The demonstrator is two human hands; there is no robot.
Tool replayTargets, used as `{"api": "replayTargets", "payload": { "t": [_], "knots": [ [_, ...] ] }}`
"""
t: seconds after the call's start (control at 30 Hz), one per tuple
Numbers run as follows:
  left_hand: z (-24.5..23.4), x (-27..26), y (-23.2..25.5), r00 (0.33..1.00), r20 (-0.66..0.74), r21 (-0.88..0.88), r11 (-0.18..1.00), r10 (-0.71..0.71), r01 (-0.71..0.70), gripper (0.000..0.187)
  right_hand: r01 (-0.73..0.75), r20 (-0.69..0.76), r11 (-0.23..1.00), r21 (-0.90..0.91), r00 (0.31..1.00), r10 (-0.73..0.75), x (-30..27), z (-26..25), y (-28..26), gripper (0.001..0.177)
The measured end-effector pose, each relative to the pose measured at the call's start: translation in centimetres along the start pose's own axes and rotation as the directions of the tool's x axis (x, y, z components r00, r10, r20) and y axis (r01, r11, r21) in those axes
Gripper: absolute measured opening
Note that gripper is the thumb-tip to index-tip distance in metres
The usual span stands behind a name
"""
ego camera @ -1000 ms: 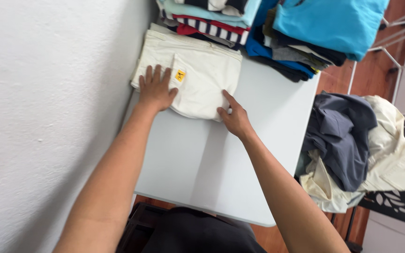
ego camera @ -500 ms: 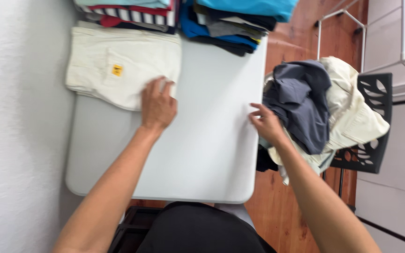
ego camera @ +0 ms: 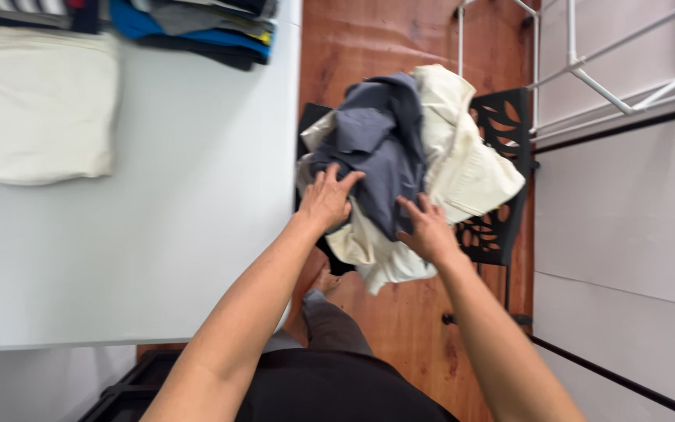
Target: The person folds a black shirt and a blue shirt on a table, removes a pile of white and grey garments from a drawer, and then folds a white pair of shorts and a pair of grey trousers on the table.
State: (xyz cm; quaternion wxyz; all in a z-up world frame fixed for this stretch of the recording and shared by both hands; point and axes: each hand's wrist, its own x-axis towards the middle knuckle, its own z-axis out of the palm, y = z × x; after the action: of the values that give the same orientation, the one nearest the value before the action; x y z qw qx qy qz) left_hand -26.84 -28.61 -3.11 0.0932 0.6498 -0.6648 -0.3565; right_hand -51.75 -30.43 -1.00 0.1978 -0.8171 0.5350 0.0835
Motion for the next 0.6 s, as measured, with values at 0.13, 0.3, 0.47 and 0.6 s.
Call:
{"api": "replayTargets", "payload": {
  "t": [0.13, 0.3, 0.47, 0.6],
  "knots": [
    [2.3, 5.4, 0.3, 0.986, -0.101, 0.178, 0.972, -0.136, 0.153, 0.056, 0.015, 0.044, 1.0, -0.002, 0.999, -0.015, -0.9, 1.5, 2.6, 0.054],
    [2.2, 11.2, -1.9, 0.986, -0.063, 0.243, 0.956, -0.153, 0.164, 0.068, 0.039, 0.07, 0.994, 0.099, 0.996, -0.046, -1.2, 1.0, 4.5, 0.055],
    [-0.6, 11.1, 1.0, 0.962, -0.243, -0.002, 0.992, 0.123, -0.128, 0.047, -0.004, 0.186, 0.994, 0.11, 0.982, -0.016, 0.9, -0.8, 4.5, 0.053],
    [-5.8, 8.6, 6.7, 0.892, -0.302, -0.127, 0.913, 0.337, -0.388, 0.04, 0.32, -0.482, 0.905, 0.279, 0.862, -0.156, 3.8, -4.6, 2.7, 0.07]
  ]
}}
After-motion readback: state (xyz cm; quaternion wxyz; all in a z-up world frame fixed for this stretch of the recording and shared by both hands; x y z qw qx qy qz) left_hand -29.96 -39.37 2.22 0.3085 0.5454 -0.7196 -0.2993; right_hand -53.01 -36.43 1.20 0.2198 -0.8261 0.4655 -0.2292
